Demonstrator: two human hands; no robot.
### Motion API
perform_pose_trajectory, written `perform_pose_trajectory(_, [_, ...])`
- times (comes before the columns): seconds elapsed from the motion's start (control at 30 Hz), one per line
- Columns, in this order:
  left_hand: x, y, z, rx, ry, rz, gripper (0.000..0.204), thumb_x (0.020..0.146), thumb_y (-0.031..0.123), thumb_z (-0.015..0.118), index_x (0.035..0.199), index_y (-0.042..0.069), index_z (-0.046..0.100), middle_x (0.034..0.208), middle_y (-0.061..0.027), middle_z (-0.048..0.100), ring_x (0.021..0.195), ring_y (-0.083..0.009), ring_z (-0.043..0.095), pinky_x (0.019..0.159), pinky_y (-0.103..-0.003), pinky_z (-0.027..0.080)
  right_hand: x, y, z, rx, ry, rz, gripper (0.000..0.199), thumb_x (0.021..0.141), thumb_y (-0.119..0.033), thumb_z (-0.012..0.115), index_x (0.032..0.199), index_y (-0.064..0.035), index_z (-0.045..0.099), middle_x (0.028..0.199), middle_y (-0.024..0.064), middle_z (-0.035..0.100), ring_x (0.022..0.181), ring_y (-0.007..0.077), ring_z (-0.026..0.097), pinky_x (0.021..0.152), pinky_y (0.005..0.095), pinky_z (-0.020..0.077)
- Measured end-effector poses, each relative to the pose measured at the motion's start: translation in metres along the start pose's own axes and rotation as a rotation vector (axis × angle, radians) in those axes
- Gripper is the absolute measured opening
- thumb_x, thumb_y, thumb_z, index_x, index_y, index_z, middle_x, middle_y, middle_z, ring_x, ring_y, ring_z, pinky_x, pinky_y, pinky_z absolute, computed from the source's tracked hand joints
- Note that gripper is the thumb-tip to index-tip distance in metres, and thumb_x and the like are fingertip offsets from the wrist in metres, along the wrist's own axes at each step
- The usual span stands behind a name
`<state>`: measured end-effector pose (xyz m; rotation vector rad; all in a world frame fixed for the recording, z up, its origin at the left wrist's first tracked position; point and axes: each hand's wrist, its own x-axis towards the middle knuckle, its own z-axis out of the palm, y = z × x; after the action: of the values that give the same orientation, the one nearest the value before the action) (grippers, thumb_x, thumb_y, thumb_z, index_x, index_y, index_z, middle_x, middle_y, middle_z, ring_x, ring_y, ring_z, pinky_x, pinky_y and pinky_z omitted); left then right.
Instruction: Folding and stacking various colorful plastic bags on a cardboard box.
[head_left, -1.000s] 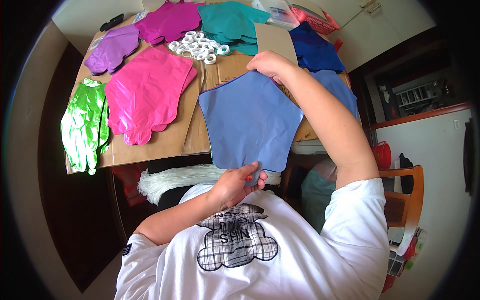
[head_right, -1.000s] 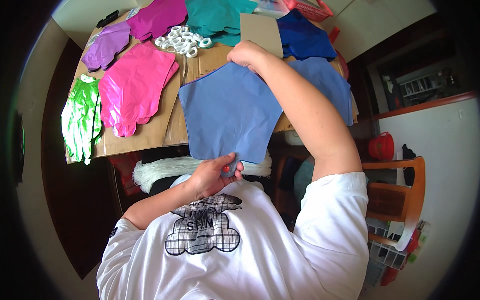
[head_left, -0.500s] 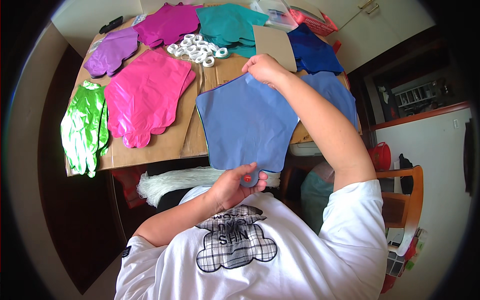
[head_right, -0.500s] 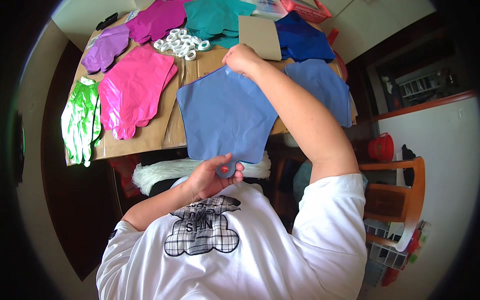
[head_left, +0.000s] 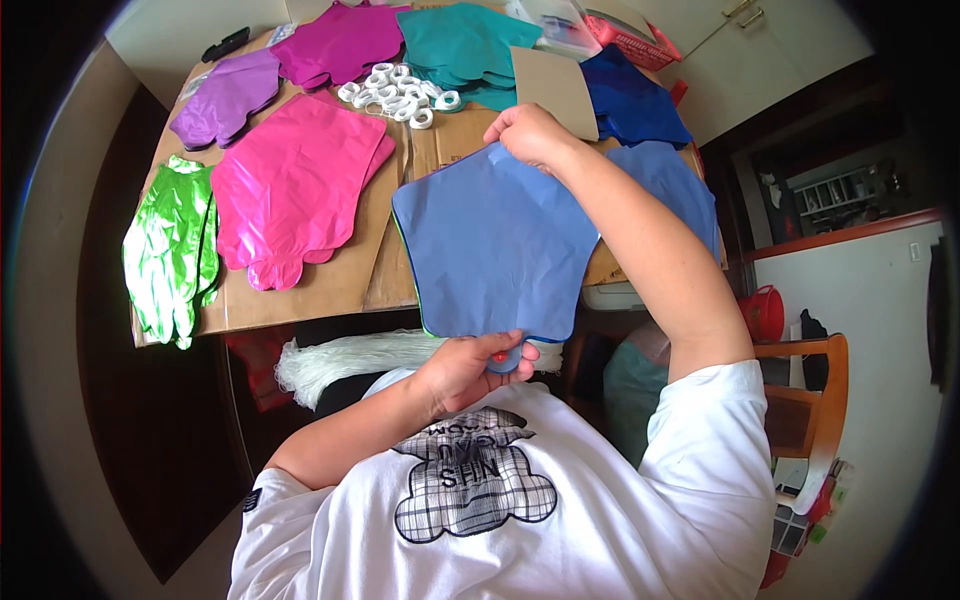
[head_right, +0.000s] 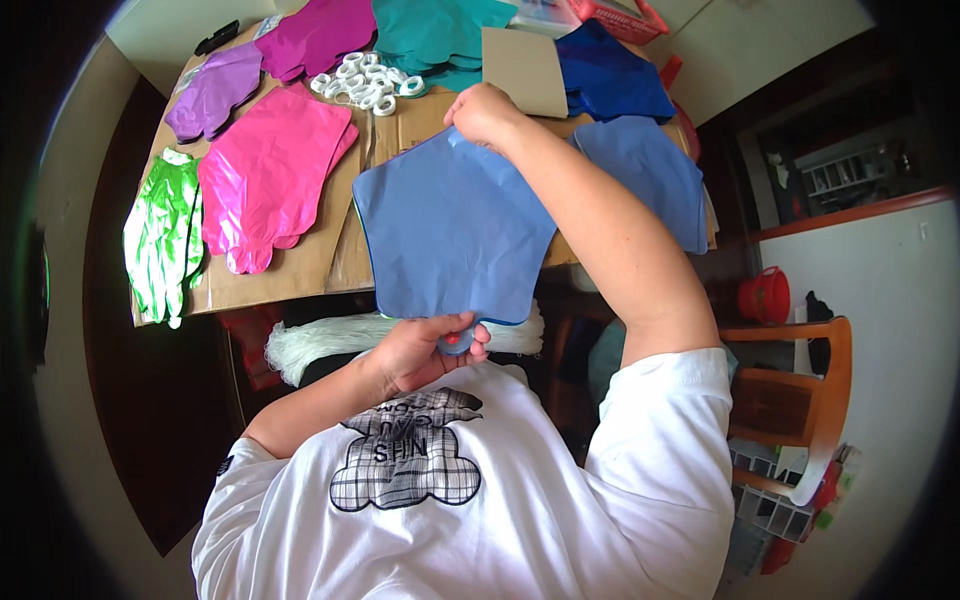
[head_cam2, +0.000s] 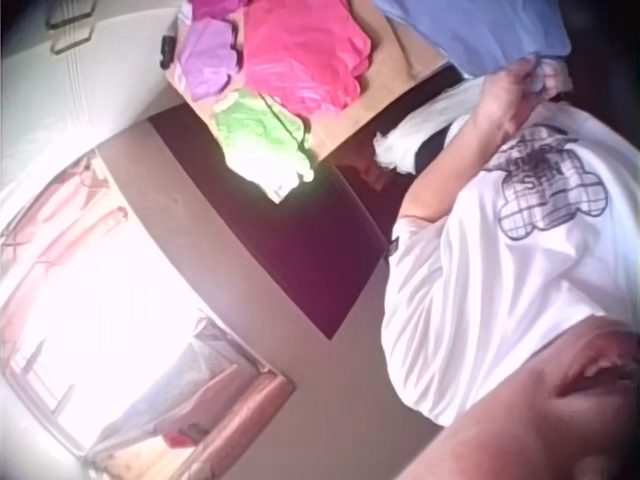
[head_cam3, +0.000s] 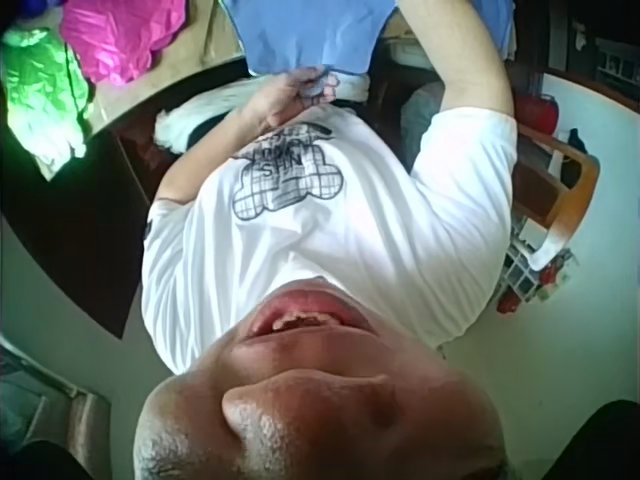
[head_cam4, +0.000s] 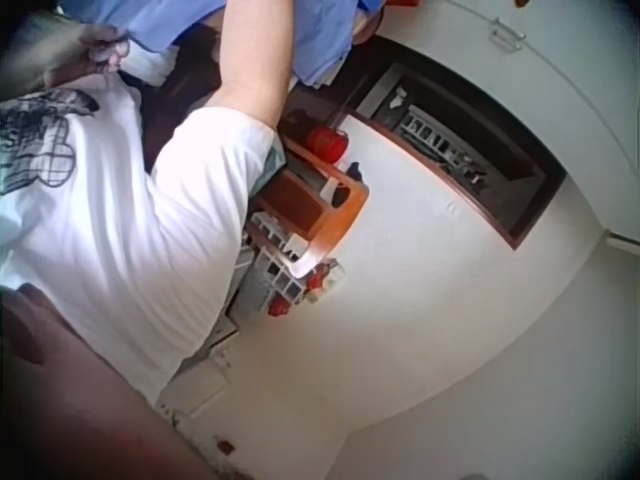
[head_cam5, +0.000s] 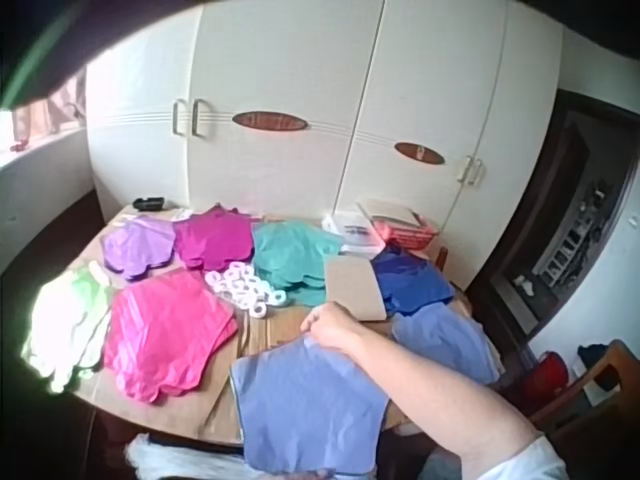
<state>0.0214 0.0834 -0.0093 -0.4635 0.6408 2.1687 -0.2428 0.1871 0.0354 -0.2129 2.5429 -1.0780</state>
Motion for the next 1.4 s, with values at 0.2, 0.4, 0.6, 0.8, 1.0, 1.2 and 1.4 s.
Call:
perform_pose_trajectory(0.2, [0.001,-0.005,0.001,0.013,-0.022,0.005,0.021,0.1,0.018,0.047,0.092,0.002,0.057,0.084,-0.0041,0.055,0.076,-0.0148,0.051,0.085,-0.033,0.049,-0.005,-0.011,-0.002,-0.06,-0.011,-0.001,0.026,0.079,0.001,0.045,0.09,-0.004,0.069,0.076,0.0092,0.066,0.06,0.0164,0.058,0.051,0.0324,0.0452])
perform_pose_trajectory(0.4, [0.0,-0.005,-0.001,-0.031,-0.042,-0.006,0.021,0.1,0.019,0.047,0.088,0.004,0.055,0.083,-0.0023,0.052,0.073,-0.0124,0.046,0.085,-0.032,0.047,-0.001,-0.009,-0.004,-0.094,-0.008,-0.029,0.026,0.08,0.001,0.047,0.093,-0.0042,0.069,0.082,0.011,0.067,0.072,0.0181,0.062,0.062,0.0324,0.0494])
perform_pose_trajectory(0.6, [0.001,-0.005,-0.002,-0.025,-0.039,-0.016,0.022,0.1,0.02,0.047,0.086,0.004,0.054,0.082,-0.0015,0.051,0.072,-0.0121,0.045,0.084,-0.032,0.046,0.01,-0.001,-0.015,0.162,-0.083,0.11,0.017,0.084,-0.004,0.054,0.097,0.0009,0.065,0.087,0.0125,0.066,0.078,0.0212,0.064,0.066,0.0359,0.0521])
perform_pose_trajectory(0.8, [0.001,-0.006,-0.003,-0.011,-0.078,-0.007,0.023,0.101,0.02,0.046,0.085,0.004,0.053,0.081,-0.0014,0.05,0.072,-0.012,0.044,0.084,-0.031,0.046,-0.001,-0.007,-0.035,0.364,-0.279,0.28,0.017,0.084,-0.005,0.059,0.1,0.0003,0.062,0.084,0.0106,0.064,0.076,0.0191,0.063,0.066,0.037,0.0531])
perform_pose_trajectory(1.0, [0.003,-0.008,-0.002,-0.012,-0.032,-0.006,0.023,0.101,0.02,0.046,0.087,0.003,0.055,0.082,-0.0019,0.051,0.072,-0.0126,0.045,0.085,-0.032,0.047,0.002,0.003,-0.027,0.209,-0.185,0.144,0.02,0.082,-0.003,0.058,0.102,0.0011,0.062,0.084,0.0109,0.065,0.073,0.019,0.064,0.063,0.0351,0.0541])
perform_pose_trajectory(1.2, [0.004,-0.011,-0.003,-0.014,-0.031,0.013,0.023,0.101,0.02,0.046,0.088,0.003,0.055,0.082,-0.002,0.051,0.073,-0.013,0.047,0.085,-0.032,0.047,0.007,-0.003,-0.011,0.215,-0.112,0.15,0.017,0.083,-0.008,0.058,0.096,0.0029,0.062,0.082,0.012,0.065,0.068,0.0203,0.064,0.056,0.0344,0.0522])
perform_pose_trajectory(1.4, [0.006,-0.012,0.001,0.012,-0.016,0.028,0.024,0.101,0.02,0.046,0.089,0.002,0.056,0.083,-0.0035,0.054,0.076,-0.0141,0.05,0.085,-0.032,0.047,0.013,-0.006,0.009,-0.117,0.063,0.119,0.02,0.078,-0.014,0.059,0.07,0.0035,0.063,0.072,0.0139,0.065,0.061,0.0236,0.063,0.054,0.0354,0.0493])
